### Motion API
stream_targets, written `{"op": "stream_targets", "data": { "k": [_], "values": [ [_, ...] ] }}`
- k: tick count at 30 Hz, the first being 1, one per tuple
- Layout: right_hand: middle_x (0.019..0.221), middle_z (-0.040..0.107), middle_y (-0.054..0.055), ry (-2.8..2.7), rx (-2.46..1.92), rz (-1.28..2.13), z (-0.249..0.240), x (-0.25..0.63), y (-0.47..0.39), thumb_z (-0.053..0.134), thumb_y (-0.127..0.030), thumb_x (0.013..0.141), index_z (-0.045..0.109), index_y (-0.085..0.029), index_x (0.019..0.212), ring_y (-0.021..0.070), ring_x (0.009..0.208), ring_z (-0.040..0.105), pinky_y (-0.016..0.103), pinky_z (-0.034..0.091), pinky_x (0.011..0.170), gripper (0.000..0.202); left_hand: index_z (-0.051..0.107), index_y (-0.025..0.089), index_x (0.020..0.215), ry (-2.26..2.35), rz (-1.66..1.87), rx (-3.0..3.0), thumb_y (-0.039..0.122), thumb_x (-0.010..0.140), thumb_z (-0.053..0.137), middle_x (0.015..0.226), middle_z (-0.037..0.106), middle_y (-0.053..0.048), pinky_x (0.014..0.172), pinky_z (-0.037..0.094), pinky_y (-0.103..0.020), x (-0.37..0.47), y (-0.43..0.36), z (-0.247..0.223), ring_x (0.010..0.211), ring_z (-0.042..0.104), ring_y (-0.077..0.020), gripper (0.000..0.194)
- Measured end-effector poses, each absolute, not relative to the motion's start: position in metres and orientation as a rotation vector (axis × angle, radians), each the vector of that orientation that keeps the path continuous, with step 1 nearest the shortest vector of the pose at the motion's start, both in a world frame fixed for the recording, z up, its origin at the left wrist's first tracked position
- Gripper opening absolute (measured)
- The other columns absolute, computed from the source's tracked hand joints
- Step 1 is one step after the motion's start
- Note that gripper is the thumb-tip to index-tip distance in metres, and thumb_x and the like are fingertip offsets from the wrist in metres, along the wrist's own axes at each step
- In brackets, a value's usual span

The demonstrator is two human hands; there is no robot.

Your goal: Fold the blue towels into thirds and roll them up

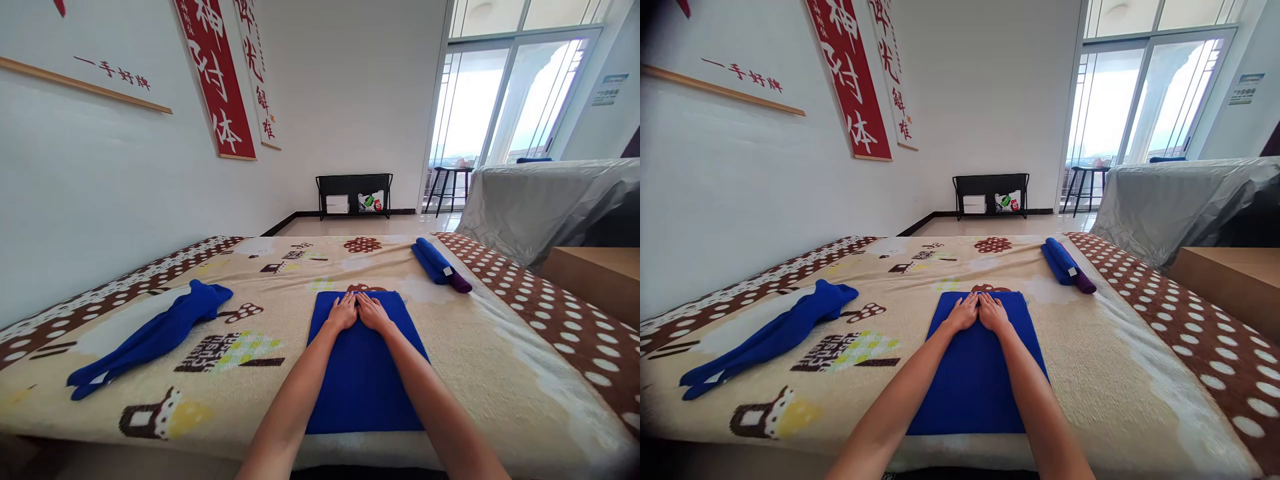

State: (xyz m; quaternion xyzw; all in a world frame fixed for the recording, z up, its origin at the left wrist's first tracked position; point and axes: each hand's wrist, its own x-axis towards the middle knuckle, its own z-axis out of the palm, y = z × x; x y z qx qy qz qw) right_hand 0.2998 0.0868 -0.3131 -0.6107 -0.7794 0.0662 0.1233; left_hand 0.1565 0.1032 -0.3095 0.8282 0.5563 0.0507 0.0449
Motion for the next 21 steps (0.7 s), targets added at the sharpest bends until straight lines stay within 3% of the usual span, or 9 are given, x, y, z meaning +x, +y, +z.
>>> {"op": "stream_targets", "data": {
  "k": [3, 6, 10, 13, 18, 21],
  "values": [
    [0.159, 0.025, 0.003, -2.221, -1.855, 0.185, -0.318, 0.314, 0.089, 0.023, -0.047, 0.1, 0.03, -0.023, 0.152, 0.0145, 0.147, 0.017, 0.037, 0.011, 0.119, 0.057, 0.029, 0.023, 0.152, 1.795, 0.191, 2.477, 0.049, 0.097, 0.019, 0.161, 0.022, -0.002, 0.12, 0.013, -0.043, 0.144, 0.107, -0.312, 0.149, 0.017, -0.018, 0.061],
    [0.16, 0.023, 0.006, -2.128, -1.982, 0.174, -0.321, 0.348, 0.087, 0.019, -0.053, 0.099, 0.026, -0.018, 0.153, 0.0174, 0.148, 0.015, 0.041, 0.008, 0.119, 0.065, 0.028, 0.02, 0.152, 1.974, 0.23, 2.359, 0.055, 0.096, 0.015, 0.161, 0.022, -0.008, 0.119, 0.013, -0.051, 0.118, 0.108, -0.313, 0.149, 0.017, -0.0251, 0.067],
    [0.159, 0.024, 0.009, -2.053, -2.111, 0.18, -0.322, 0.387, 0.082, 0.016, -0.054, 0.098, 0.026, -0.017, 0.153, 0.0193, 0.148, 0.018, 0.044, 0.01, 0.118, 0.067, 0.027, 0.015, 0.152, 2.085, 0.245, 2.277, 0.057, 0.095, 0.016, 0.16, 0.023, -0.013, 0.119, 0.013, -0.048, 0.091, 0.106, -0.313, 0.149, 0.017, -0.0268, 0.072],
    [0.159, 0.025, 0.01, -2.028, -2.171, 0.186, -0.318, 0.394, 0.08, 0.018, -0.053, 0.098, 0.027, -0.017, 0.152, 0.0206, 0.147, 0.019, 0.047, 0.01, 0.118, 0.066, 0.026, 0.014, 0.152, 2.088, 0.227, 2.27, 0.058, 0.094, 0.017, 0.16, 0.023, -0.013, 0.119, 0.013, -0.047, 0.086, 0.104, -0.31, 0.149, 0.017, -0.0262, 0.073],
    [0.158, 0.019, 0.022, -1.978, -2.196, 0.125, -0.308, 0.366, 0.08, 0.022, -0.043, 0.098, 0.027, -0.001, 0.15, 0.0294, 0.149, 0.011, 0.053, 0.001, 0.117, 0.066, 0.028, 0.011, 0.151, 2.086, 0.208, 2.288, 0.047, 0.096, 0.02, 0.158, 0.025, -0.017, 0.117, 0.003, -0.058, 0.11, 0.101, -0.303, 0.148, 0.018, -0.0308, 0.066],
    [0.161, 0.016, 0.01, -2.088, -2.046, 0.11, -0.308, 0.335, 0.076, 0.022, -0.043, 0.099, 0.025, -0.014, 0.153, 0.0201, 0.149, 0.008, 0.042, 0.004, 0.119, 0.061, 0.029, 0.018, 0.152, 1.934, 0.206, 2.4, 0.046, 0.097, 0.022, 0.16, 0.023, -0.009, 0.12, 0.008, -0.049, 0.132, 0.094, -0.305, 0.149, 0.016, -0.0242, 0.062]
  ]
}}
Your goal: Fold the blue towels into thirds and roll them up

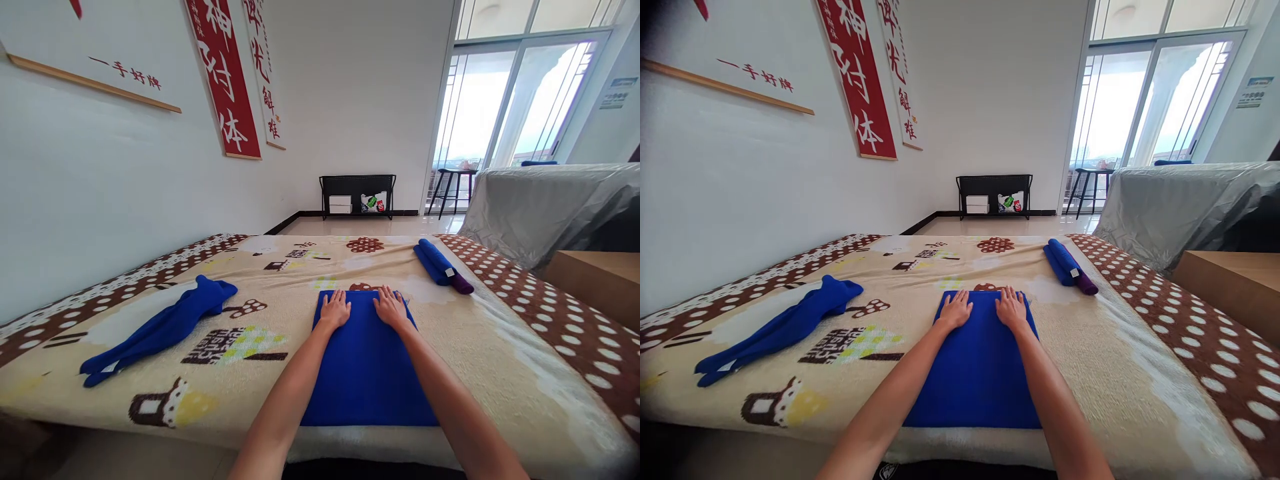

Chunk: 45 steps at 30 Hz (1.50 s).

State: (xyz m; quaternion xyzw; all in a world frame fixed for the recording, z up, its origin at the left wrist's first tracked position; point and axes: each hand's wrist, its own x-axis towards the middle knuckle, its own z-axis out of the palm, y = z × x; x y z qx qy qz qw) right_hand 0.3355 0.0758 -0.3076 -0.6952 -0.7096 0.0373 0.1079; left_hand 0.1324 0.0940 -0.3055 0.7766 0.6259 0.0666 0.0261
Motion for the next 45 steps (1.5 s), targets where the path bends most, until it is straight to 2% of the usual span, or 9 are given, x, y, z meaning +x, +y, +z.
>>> {"op": "stream_targets", "data": {
  "k": [3, 11, 15, 17, 21, 26, 31, 34, 45],
  "values": [
    [0.16, 0.022, -0.001, -2.188, -1.932, 0.143, -0.313, 0.319, 0.069, 0.023, -0.051, 0.099, 0.029, -0.028, 0.152, 0.0129, 0.148, 0.013, 0.035, 0.01, 0.118, 0.058, 0.029, 0.023, 0.152, 1.837, 0.208, 2.456, 0.051, 0.097, 0.021, 0.161, 0.022, -0.003, 0.12, 0.014, -0.045, 0.142, 0.086, -0.311, 0.149, 0.016, -0.02, 0.062],
    [0.159, 0.023, 0.009, -2.041, -2.101, 0.151, -0.316, 0.379, 0.053, 0.017, -0.05, 0.099, 0.026, -0.015, 0.153, 0.0204, 0.148, 0.017, 0.046, 0.013, 0.118, 0.065, 0.03, 0.02, 0.151, 2.07, 0.254, 2.286, 0.052, 0.097, 0.017, 0.16, 0.022, -0.011, 0.117, 0.016, -0.054, 0.085, 0.077, -0.301, 0.148, 0.02, -0.0257, 0.064],
    [0.159, 0.023, 0.014, -2.048, -2.099, 0.111, -0.311, 0.383, 0.037, 0.021, -0.047, 0.099, 0.029, -0.009, 0.151, 0.0248, 0.149, 0.013, 0.051, 0.007, 0.118, 0.065, 0.031, 0.012, 0.15, 2.038, 0.256, 2.336, 0.047, 0.098, 0.021, 0.159, 0.023, -0.016, 0.117, 0.01, -0.058, 0.086, 0.059, -0.294, 0.148, 0.019, -0.0288, 0.064],
    [0.159, 0.02, 0.014, -2.097, -2.039, 0.094, -0.311, 0.369, 0.023, 0.022, -0.047, 0.099, 0.026, -0.007, 0.152, 0.025, 0.149, 0.009, 0.05, 0.004, 0.119, 0.066, 0.032, 0.012, 0.15, 1.94, 0.259, 2.43, 0.044, 0.098, 0.023, 0.16, 0.021, -0.015, 0.118, 0.008, -0.056, 0.1, 0.039, -0.294, 0.149, 0.016, -0.028, 0.062],
    [0.159, 0.021, 0.007, -2.298, -1.808, 0.123, -0.315, 0.328, -0.019, 0.024, -0.041, 0.098, 0.027, -0.014, 0.153, 0.02, 0.149, 0.015, 0.042, 0.012, 0.12, 0.061, 0.032, 0.018, 0.151, 1.622, 0.234, 2.628, 0.044, 0.097, 0.028, 0.16, 0.024, -0.007, 0.12, 0.017, -0.047, 0.132, -0.015, -0.3, 0.148, 0.02, -0.0228, 0.06],
    [0.158, 0.022, 0.005, -2.42, -1.632, 0.148, -0.323, 0.3, -0.074, 0.026, -0.024, 0.094, 0.028, -0.014, 0.153, 0.0178, 0.148, 0.017, 0.039, 0.018, 0.119, 0.059, 0.031, 0.013, 0.151, 1.466, 0.3, 2.733, 0.031, 0.097, 0.028, 0.158, 0.029, -0.011, 0.119, 0.021, -0.046, 0.146, -0.071, -0.309, 0.147, 0.023, -0.0233, 0.057],
    [0.155, 0.03, 0.004, -2.322, -1.513, 0.048, -0.328, 0.314, -0.111, 0.027, -0.036, 0.099, 0.033, -0.022, 0.151, 0.0201, 0.146, 0.025, 0.044, 0.024, 0.119, 0.054, 0.033, 0.021, 0.151, 1.422, 0.484, 2.828, 0.036, 0.1, 0.03, 0.155, 0.036, -0.009, 0.116, 0.03, -0.048, 0.13, -0.108, -0.311, 0.144, 0.031, -0.0235, 0.053],
    [0.155, 0.031, 0.002, -2.318, -1.406, -0.007, -0.329, 0.33, -0.128, 0.03, -0.044, 0.1, 0.03, -0.027, 0.152, 0.02, 0.145, 0.027, 0.044, 0.029, 0.118, 0.054, 0.032, 0.027, 0.151, 1.408, 0.541, 2.878, 0.039, 0.1, 0.033, 0.154, 0.037, -0.007, 0.115, 0.032, -0.047, 0.119, -0.127, -0.308, 0.143, 0.033, -0.0226, 0.052],
    [0.158, 0.021, -0.002, -2.486, -1.253, -0.084, -0.332, 0.385, -0.169, 0.039, -0.042, 0.098, 0.009, -0.035, 0.154, 0.0219, 0.145, 0.026, 0.046, 0.032, 0.118, 0.064, 0.016, 0.026, 0.155, 1.378, 0.519, 3.091, 0.044, 0.099, 0.037, 0.156, 0.031, -0.007, 0.114, 0.035, -0.046, 0.077, -0.156, -0.315, 0.143, 0.033, -0.0265, 0.062]
  ]
}}
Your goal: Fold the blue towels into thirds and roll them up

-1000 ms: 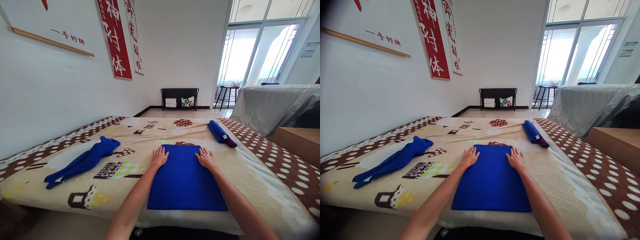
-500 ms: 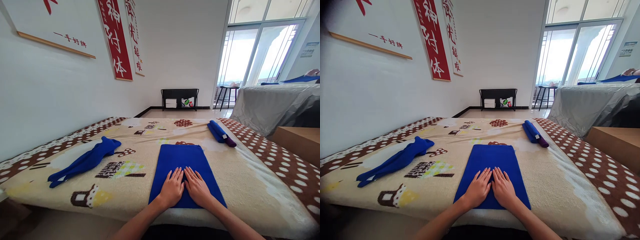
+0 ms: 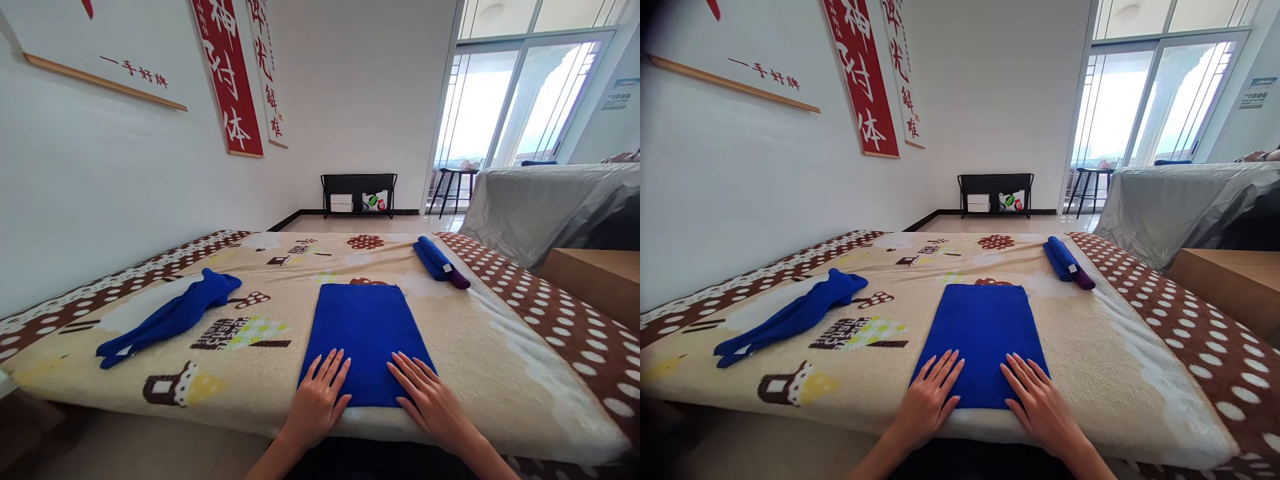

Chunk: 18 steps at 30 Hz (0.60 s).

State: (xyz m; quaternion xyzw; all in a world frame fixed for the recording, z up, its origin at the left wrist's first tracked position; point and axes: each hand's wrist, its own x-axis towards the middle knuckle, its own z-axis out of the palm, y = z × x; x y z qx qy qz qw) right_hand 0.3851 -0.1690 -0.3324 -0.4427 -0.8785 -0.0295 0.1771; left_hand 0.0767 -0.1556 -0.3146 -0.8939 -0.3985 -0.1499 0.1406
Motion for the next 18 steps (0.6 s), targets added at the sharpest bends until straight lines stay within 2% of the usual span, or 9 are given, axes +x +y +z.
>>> {"op": "stream_targets", "data": {
  "k": [4, 11, 15, 18],
  "values": [
    [0.156, 0.024, -0.002, -2.466, -1.258, -0.127, -0.343, 0.409, -0.182, 0.044, -0.042, 0.097, 0.01, -0.036, 0.154, 0.0218, 0.143, 0.03, 0.045, 0.034, 0.117, 0.067, 0.017, 0.027, 0.155, -1.058, -0.425, -2.59, 0.042, 0.098, 0.042, 0.155, 0.033, -0.005, 0.114, 0.035, -0.044, 0.055, -0.164, -0.314, 0.143, 0.033, -0.0253, 0.064],
    [0.145, 0.045, -0.005, -2.305, -1.202, -0.324, -0.37, 0.443, -0.192, 0.053, -0.03, 0.094, 0.028, -0.039, 0.15, 0.0187, 0.133, 0.046, 0.036, 0.044, 0.11, 0.062, 0.029, 0.027, 0.151, -0.948, -0.488, -2.55, 0.02, 0.097, 0.045, 0.147, 0.048, -0.002, 0.113, 0.038, -0.04, 0.014, -0.165, -0.328, 0.14, 0.039, -0.0215, 0.057],
    [0.139, 0.055, -0.001, -2.235, -1.07, -0.524, -0.382, 0.459, -0.195, 0.057, -0.022, 0.091, 0.041, -0.031, 0.146, 0.0189, 0.128, 0.053, 0.033, 0.047, 0.104, 0.058, 0.04, 0.02, 0.146, -0.829, -0.728, -2.485, 0.012, 0.094, 0.051, 0.136, 0.06, -0.006, 0.108, 0.043, -0.039, -0.008, -0.159, -0.346, 0.136, 0.045, -0.0229, 0.055],
    [0.136, 0.057, 0.002, -2.241, -1.014, -0.575, -0.383, 0.467, -0.195, 0.058, -0.021, 0.091, 0.05, -0.026, 0.141, 0.02, 0.125, 0.056, 0.033, 0.048, 0.102, 0.051, 0.047, 0.017, 0.141, -0.787, -0.804, -2.471, 0.008, 0.091, 0.054, 0.131, 0.063, -0.009, 0.105, 0.045, -0.039, -0.016, -0.157, -0.354, 0.132, 0.05, -0.0244, 0.052]
  ]
}}
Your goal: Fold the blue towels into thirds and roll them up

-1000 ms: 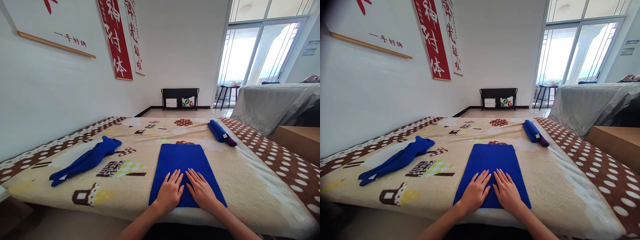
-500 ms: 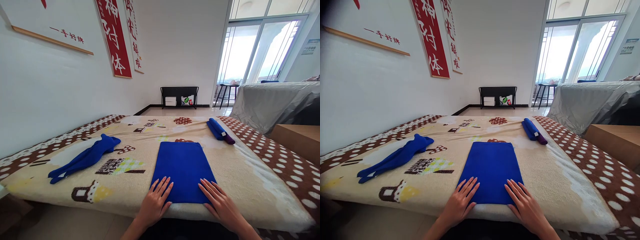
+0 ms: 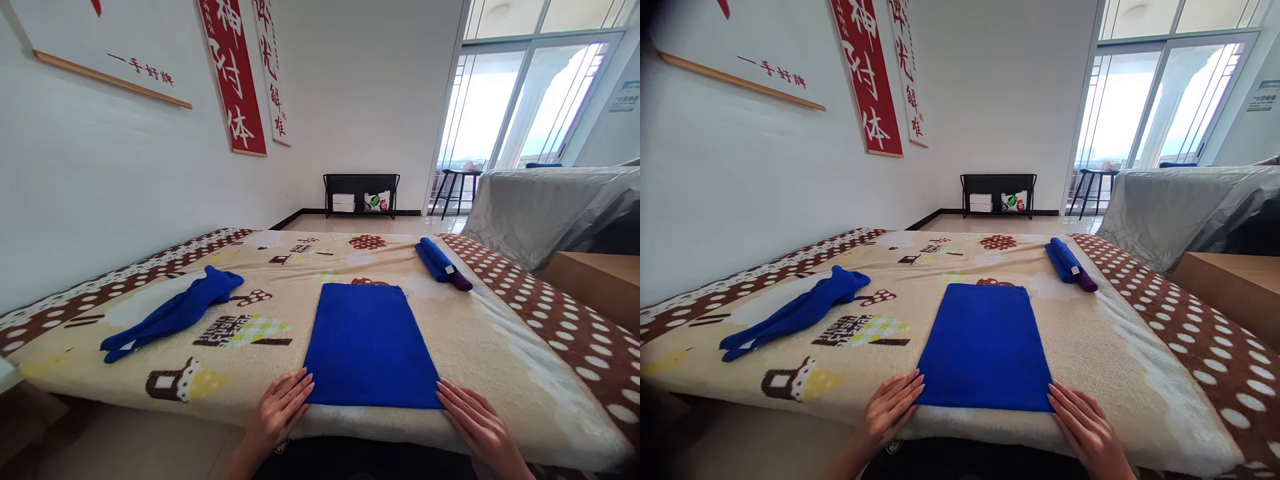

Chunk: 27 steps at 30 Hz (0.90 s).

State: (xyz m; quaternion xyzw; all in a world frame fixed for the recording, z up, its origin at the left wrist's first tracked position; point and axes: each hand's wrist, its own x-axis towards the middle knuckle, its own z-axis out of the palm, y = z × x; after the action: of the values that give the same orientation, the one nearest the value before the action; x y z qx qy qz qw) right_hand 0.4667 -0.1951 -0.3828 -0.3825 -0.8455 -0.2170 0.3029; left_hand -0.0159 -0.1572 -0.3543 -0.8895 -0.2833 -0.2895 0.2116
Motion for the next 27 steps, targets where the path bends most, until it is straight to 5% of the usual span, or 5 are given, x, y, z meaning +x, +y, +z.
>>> {"op": "stream_targets", "data": {
  "k": [12, 19, 27],
  "values": [
    [0.118, 0.068, 0.002, -2.028, -1.126, -0.525, -0.389, 0.461, -0.2, 0.064, -0.024, 0.086, 0.063, -0.03, 0.124, 0.0227, 0.107, 0.063, 0.038, 0.047, 0.091, 0.038, 0.064, 0.026, 0.112, -0.983, -1.105, -2.305, 0.004, 0.082, 0.06, 0.107, 0.074, -0.001, 0.1, 0.04, -0.039, -0.013, -0.167, -0.354, 0.107, 0.065, -0.0205, 0.037],
    [0.119, 0.063, 0.007, -1.939, -1.233, -0.281, -0.378, 0.455, -0.193, 0.056, -0.031, 0.091, 0.067, -0.026, 0.102, 0.0229, 0.108, 0.06, 0.038, 0.049, 0.088, 0.016, 0.065, 0.025, 0.092, -1.347, -0.956, -2.534, 0.019, 0.09, 0.054, 0.1, 0.069, -0.002, 0.091, 0.045, -0.037, -0.012, -0.171, -0.322, 0.101, 0.06, -0.0211, 0.012],
    [0.112, 0.065, 0.007, -1.976, -1.436, -0.297, -0.364, 0.44, -0.175, 0.045, -0.027, 0.093, 0.059, -0.023, 0.09, 0.0225, 0.106, 0.06, 0.038, 0.046, 0.084, 0.015, 0.056, 0.022, 0.081, -1.777, -0.863, -2.542, 0.025, 0.093, 0.043, 0.106, 0.06, -0.005, 0.087, 0.043, -0.04, 0.006, -0.166, -0.314, 0.1, 0.055, -0.0233, 0.018]
  ]
}}
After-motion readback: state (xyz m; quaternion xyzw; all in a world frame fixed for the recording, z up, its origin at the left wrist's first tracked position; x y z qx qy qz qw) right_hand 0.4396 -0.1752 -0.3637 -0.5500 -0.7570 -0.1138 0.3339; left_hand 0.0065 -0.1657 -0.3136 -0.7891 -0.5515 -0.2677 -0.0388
